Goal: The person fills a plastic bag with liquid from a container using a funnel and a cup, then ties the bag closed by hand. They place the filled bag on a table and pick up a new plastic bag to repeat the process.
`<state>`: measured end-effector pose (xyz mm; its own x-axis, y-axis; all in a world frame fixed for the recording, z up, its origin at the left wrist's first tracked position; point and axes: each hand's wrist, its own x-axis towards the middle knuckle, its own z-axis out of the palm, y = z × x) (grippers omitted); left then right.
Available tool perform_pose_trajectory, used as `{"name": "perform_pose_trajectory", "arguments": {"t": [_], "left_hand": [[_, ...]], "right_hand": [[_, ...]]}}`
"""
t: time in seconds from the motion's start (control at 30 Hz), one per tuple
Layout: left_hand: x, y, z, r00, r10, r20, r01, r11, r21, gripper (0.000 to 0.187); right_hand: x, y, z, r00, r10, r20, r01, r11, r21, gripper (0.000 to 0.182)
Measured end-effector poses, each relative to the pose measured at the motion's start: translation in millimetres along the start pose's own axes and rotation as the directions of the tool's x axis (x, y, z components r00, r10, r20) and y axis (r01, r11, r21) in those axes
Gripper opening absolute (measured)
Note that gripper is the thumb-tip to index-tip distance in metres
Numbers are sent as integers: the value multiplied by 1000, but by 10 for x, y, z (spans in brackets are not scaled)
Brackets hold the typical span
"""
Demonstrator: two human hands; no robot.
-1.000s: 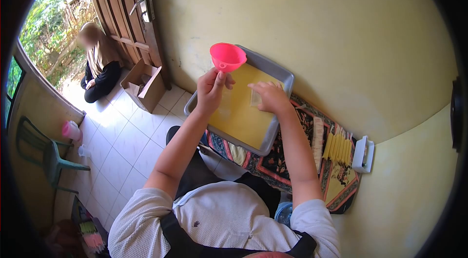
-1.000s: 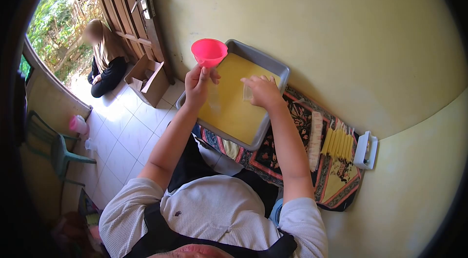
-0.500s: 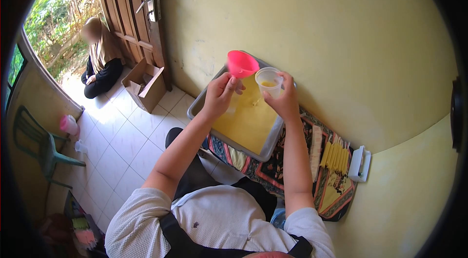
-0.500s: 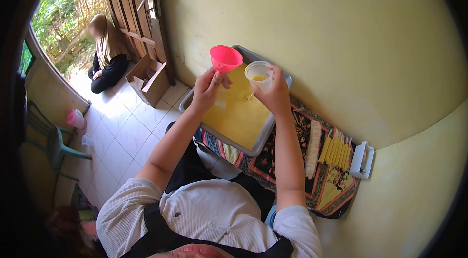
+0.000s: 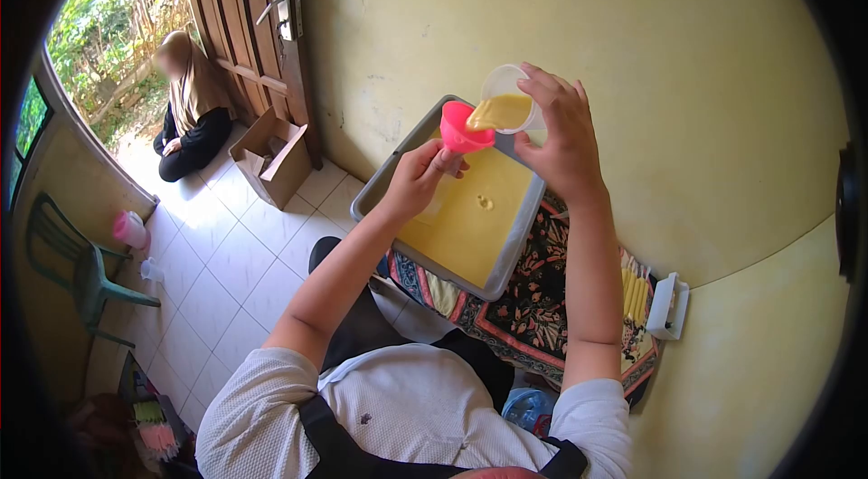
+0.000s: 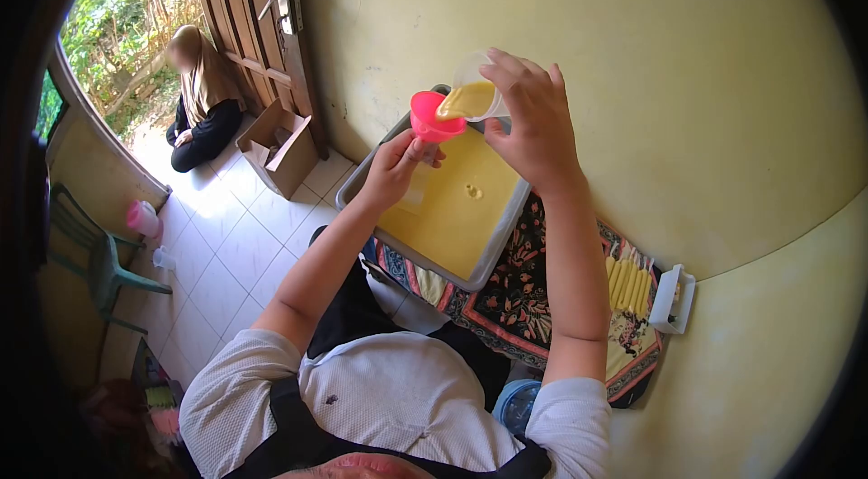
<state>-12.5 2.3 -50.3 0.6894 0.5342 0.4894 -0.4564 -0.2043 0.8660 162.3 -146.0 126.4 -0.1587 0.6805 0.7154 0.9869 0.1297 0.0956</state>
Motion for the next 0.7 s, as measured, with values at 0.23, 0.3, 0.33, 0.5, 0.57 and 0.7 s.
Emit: {"name": "perform_pose_trajectory", "arguments": {"t": [0.23, 0.3, 0.33, 0.5, 0.57, 0.7], "left_hand": [[-14, 41, 39, 1000, 18, -11, -19, 994, -105, 41], [-15, 55, 51, 1000, 23, -1, -23, 993, -116, 41], [-15, 54, 50, 1000, 27, 2, -27, 993, -117, 41], [-19, 22, 9, 999, 31, 43, -27, 995, -95, 44], [-19, 9, 10, 999, 37, 37, -33, 995, -92, 44], [-28, 46, 33, 997, 71, -3, -71, 991, -112, 39]], "right_hand": [[28, -82, 2, 999, -41, 14, 42, 998, -53, 73], [46, -104, -5, 998, -55, 25, 57, 996, -64, 72], [51, -110, 3, 997, -72, 21, 74, 994, -84, 71], [92, -176, 4, 989, -147, 24, 149, 972, -180, 63], [102, -178, 3, 979, -202, 34, 204, 953, -223, 57], [123, -233, -15, 945, -324, 38, 321, 903, -287, 49]]}}
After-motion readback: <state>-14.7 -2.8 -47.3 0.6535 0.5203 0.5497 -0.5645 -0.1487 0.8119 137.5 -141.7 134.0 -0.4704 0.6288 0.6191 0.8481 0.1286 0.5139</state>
